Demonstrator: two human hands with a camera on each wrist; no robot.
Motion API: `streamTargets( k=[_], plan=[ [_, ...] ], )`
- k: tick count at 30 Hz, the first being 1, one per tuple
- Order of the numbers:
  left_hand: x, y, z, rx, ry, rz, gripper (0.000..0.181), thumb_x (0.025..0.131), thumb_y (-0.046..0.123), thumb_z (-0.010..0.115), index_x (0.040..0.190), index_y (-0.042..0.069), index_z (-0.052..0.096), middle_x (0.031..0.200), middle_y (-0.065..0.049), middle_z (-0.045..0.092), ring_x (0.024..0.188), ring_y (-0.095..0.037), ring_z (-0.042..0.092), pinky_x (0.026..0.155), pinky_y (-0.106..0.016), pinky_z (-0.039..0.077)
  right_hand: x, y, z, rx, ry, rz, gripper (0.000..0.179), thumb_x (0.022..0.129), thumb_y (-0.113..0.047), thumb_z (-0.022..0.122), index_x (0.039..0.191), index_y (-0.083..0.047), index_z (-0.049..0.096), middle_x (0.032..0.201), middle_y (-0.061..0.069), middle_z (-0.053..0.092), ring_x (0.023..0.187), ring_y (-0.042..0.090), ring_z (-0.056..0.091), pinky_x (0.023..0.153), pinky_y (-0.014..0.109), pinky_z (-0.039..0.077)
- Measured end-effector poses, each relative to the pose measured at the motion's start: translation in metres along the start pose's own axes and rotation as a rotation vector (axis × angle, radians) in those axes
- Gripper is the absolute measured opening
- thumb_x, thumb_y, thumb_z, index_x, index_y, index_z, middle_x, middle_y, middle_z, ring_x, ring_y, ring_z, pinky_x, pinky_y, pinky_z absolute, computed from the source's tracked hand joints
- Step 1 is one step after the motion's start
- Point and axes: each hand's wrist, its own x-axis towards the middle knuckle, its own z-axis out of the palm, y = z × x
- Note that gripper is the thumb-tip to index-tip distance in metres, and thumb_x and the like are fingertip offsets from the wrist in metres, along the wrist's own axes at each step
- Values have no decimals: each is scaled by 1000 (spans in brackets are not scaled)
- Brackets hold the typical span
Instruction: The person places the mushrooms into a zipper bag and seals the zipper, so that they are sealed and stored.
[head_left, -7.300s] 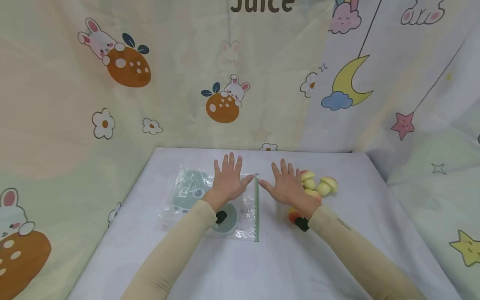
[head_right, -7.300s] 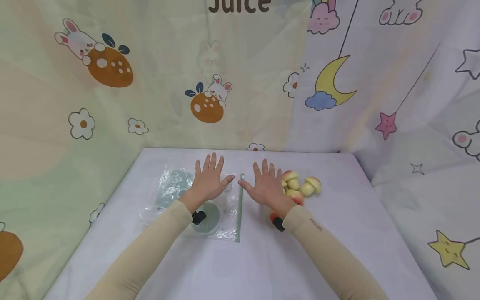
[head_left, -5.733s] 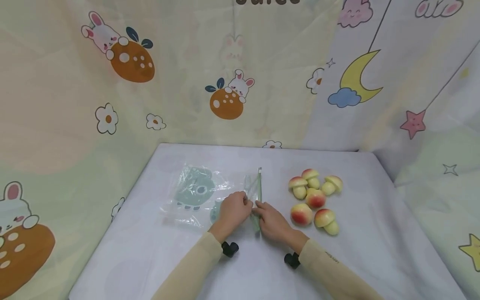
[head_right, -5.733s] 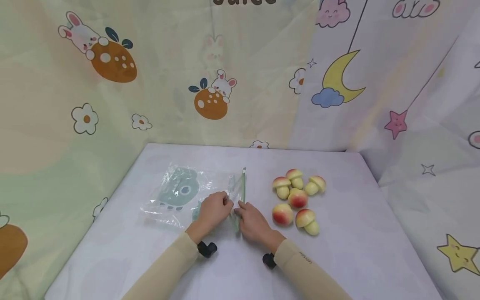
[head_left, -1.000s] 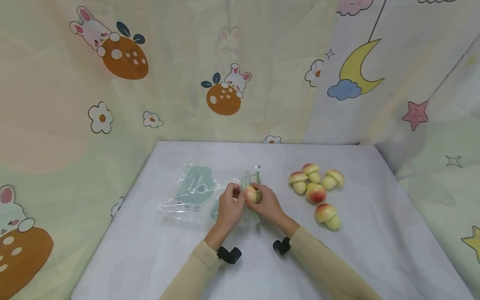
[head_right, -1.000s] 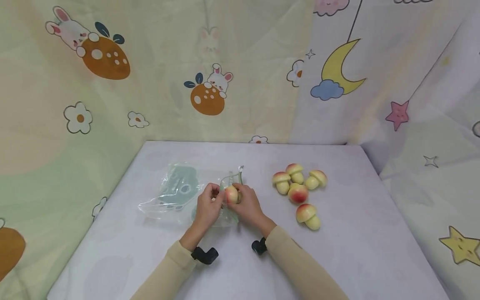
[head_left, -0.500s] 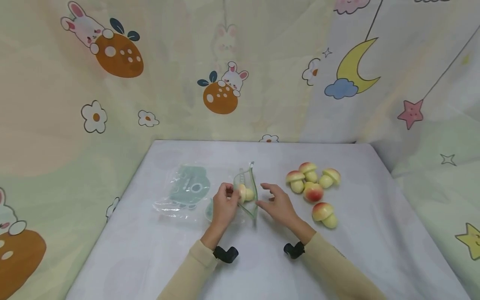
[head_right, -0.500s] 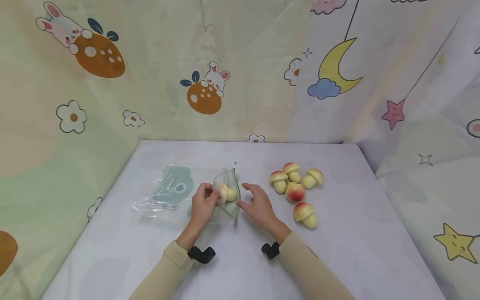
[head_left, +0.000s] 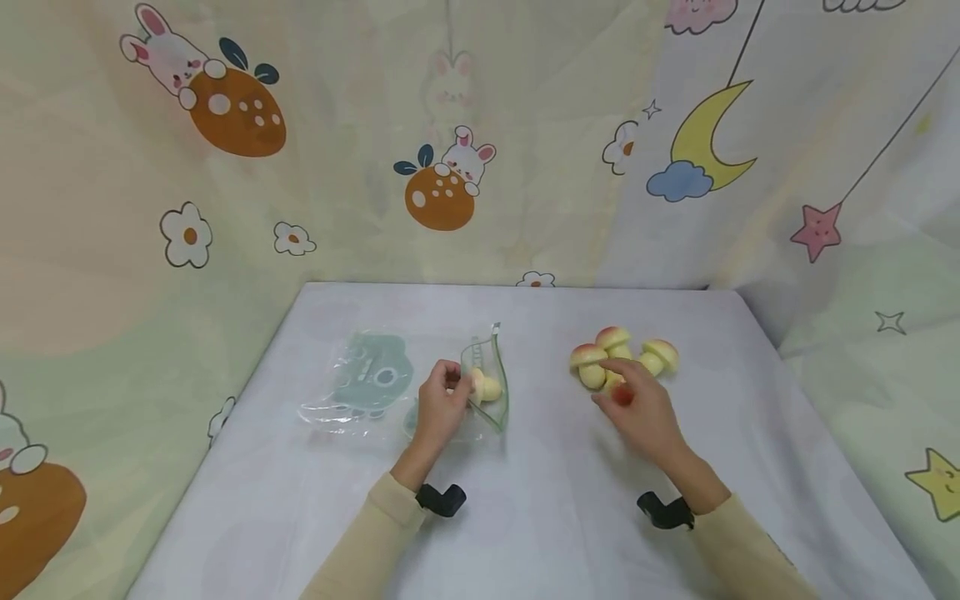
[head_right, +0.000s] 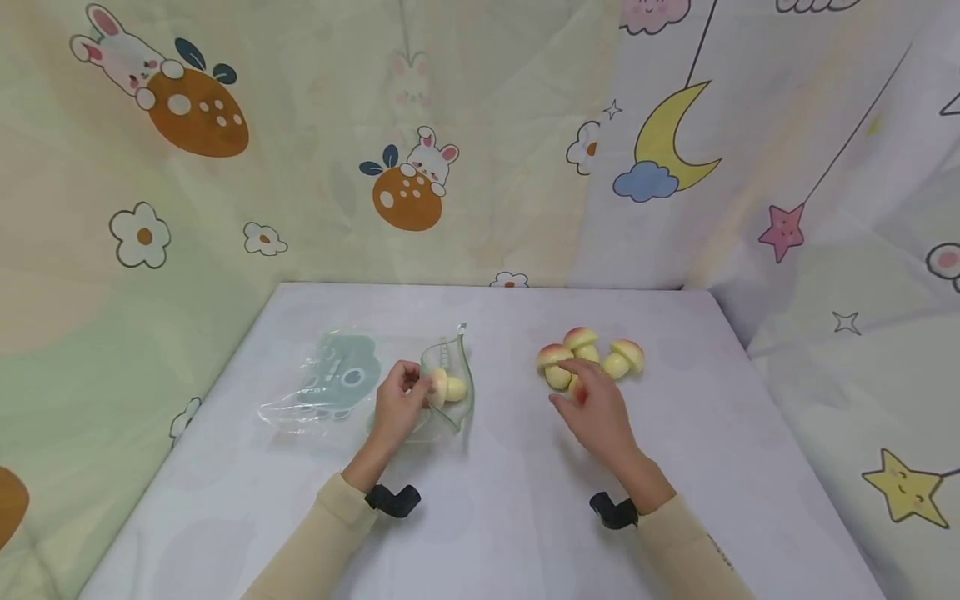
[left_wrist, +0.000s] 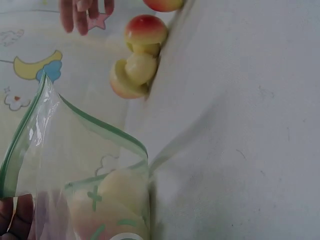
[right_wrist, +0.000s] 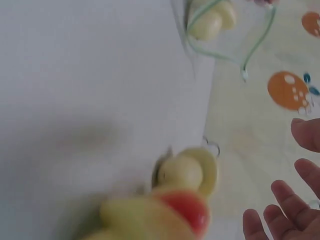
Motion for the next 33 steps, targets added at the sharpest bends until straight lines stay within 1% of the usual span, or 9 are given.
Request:
streamTargets(
  k=[3,5,10,13,17,21,24,29,33],
  plan=[
    [2,1,-3,-6,-15,11,10,91,7,59,99,1,57,87,-11,63,78,-19,60,56,-26,55,-8,8,-18,-42,32,50,46,78,-4,79,121,0,62,119,17,62,108,35,59,80,45,50],
    [2,1,-5,-10,-20,19,10,91,7,59,99,1,57,86,-12,63,77,-19,60,56,-25,55,-15,13,-26,-53,10,118,48,81,-8,78,124,1,59,123,20,60,109,39,57,82,49,51],
    [1,-2,-8,-13,-33,12,9,91,6,59,98,0,57,85,-12,63,75,-18,60,56,-24,54,-32,25,-37,-63,-164,349,63,88,-28,73,137,2,48,135,28,50,118,48,48,92,60,45],
    [-1,-6,-8,-16,-31,6,9,91,5,59,98,0,57,86,-11,63,75,-17,60,56,-25,54,-41,29,-36,-93,-249,423,71,88,-37,72,140,3,44,137,30,48,123,50,44,95,62,42],
    [-4,-9,-6,-22,-21,-6,8,92,6,58,98,1,57,88,-11,62,76,-18,59,57,-25,55,-52,30,-29,-123,-289,436,76,85,-37,74,140,6,42,136,31,49,124,50,45,96,63,40],
    [-4,-10,-5,-26,-23,8,7,92,5,58,98,1,58,88,-12,62,76,-18,59,57,-26,55,-56,28,-25,-125,-271,415,74,82,-27,76,138,8,43,132,32,51,118,48,50,92,61,43],
    [-4,-9,-4,-31,-27,23,7,93,5,59,99,0,58,88,-12,62,76,-16,59,56,-25,55,-57,28,-22,-117,-263,426,68,81,-21,76,135,8,46,130,30,53,111,45,55,86,56,48],
    [-3,-6,-1,-56,-40,23,10,96,8,59,100,-1,58,89,-12,63,77,-19,60,56,-25,54,-59,31,-15,-84,-266,466,64,81,-20,76,134,3,49,129,25,57,104,40,61,78,47,53],
    [-2,-5,1,-66,-48,29,12,96,8,60,101,-3,58,88,-14,63,77,-23,61,56,-28,55,-56,31,-9,-65,-242,438,61,80,-18,76,132,2,51,126,24,59,99,37,64,75,42,54]
  ],
)
